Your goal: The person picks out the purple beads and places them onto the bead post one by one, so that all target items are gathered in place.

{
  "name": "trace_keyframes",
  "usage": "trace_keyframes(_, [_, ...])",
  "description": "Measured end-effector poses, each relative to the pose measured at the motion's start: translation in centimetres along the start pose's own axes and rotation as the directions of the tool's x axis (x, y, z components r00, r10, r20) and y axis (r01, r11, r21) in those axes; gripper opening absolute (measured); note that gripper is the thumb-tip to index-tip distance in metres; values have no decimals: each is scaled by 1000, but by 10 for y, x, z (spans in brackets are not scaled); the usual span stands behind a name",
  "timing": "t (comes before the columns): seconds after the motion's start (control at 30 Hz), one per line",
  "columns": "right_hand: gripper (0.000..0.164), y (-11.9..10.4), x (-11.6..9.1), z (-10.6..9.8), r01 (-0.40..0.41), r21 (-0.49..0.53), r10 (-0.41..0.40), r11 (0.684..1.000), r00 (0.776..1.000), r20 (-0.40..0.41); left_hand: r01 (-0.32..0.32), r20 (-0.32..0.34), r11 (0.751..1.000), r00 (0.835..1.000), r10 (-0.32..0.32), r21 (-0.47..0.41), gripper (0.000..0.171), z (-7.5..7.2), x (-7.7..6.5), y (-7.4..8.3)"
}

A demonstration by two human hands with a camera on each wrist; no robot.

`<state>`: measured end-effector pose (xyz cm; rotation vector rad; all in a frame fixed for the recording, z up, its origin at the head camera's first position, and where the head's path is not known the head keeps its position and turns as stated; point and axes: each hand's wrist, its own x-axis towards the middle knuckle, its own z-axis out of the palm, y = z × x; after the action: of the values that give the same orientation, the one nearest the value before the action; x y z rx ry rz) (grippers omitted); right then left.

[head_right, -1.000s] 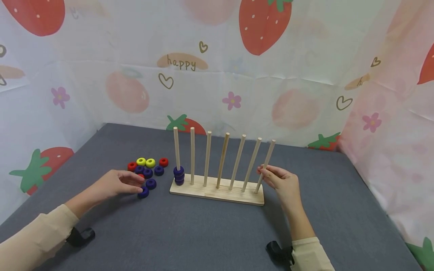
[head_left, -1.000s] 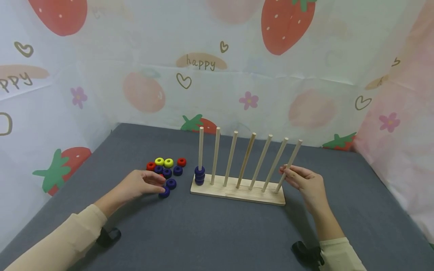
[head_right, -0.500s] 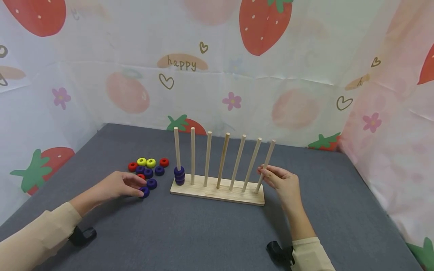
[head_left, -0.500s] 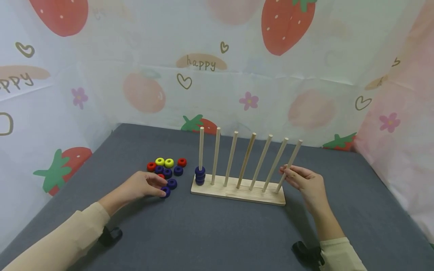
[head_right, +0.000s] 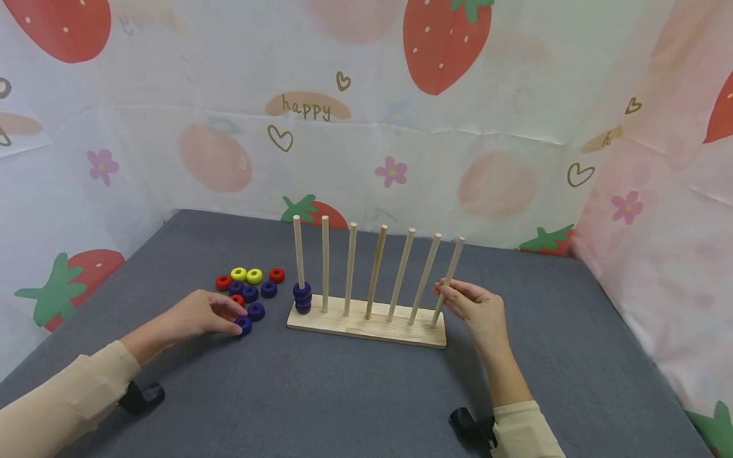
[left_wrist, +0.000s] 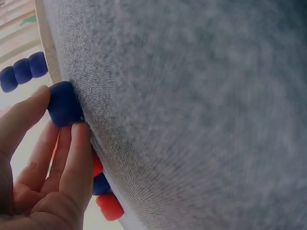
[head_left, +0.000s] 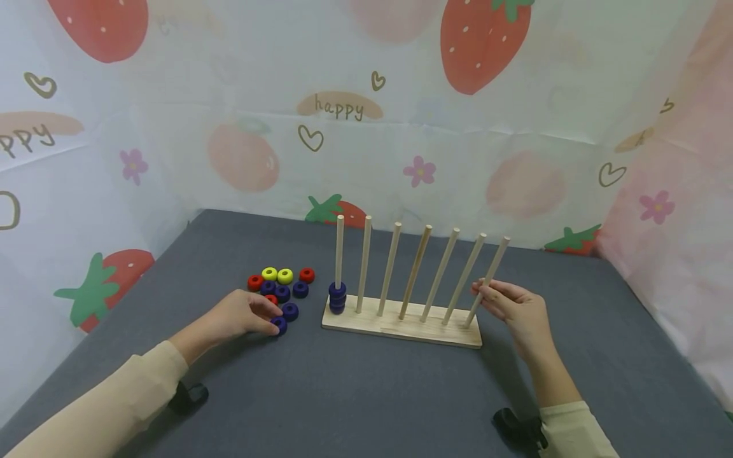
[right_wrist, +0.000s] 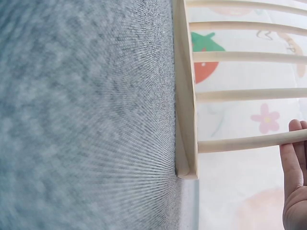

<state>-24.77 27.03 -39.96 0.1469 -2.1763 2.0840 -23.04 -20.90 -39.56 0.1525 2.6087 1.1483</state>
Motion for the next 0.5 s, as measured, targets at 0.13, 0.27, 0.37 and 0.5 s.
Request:
trace_keyframes(0.13, [41,-16,-8,7,-3,-13,3,1000,1000,5,7,-12,1000,1000,-7,4,33,-3,1,3])
trace_keyframes(0.27, [42,-13,-7,5,-6,-21,6,1000,1000,10,5,-31,1000,1000,-5,-3,34,-8,1,10])
trace_keyframes(0.37, [39,-13,-6,5,-12,-17,12,1000,1000,9,5,-42,1000,999,-5,-13,35,-11,1,16])
trace_keyframes(0.5, [49,-20,-8,8,-35,-36,35,999,999,-5,17,-69,999,997,-19,-27,37,-15,2,25])
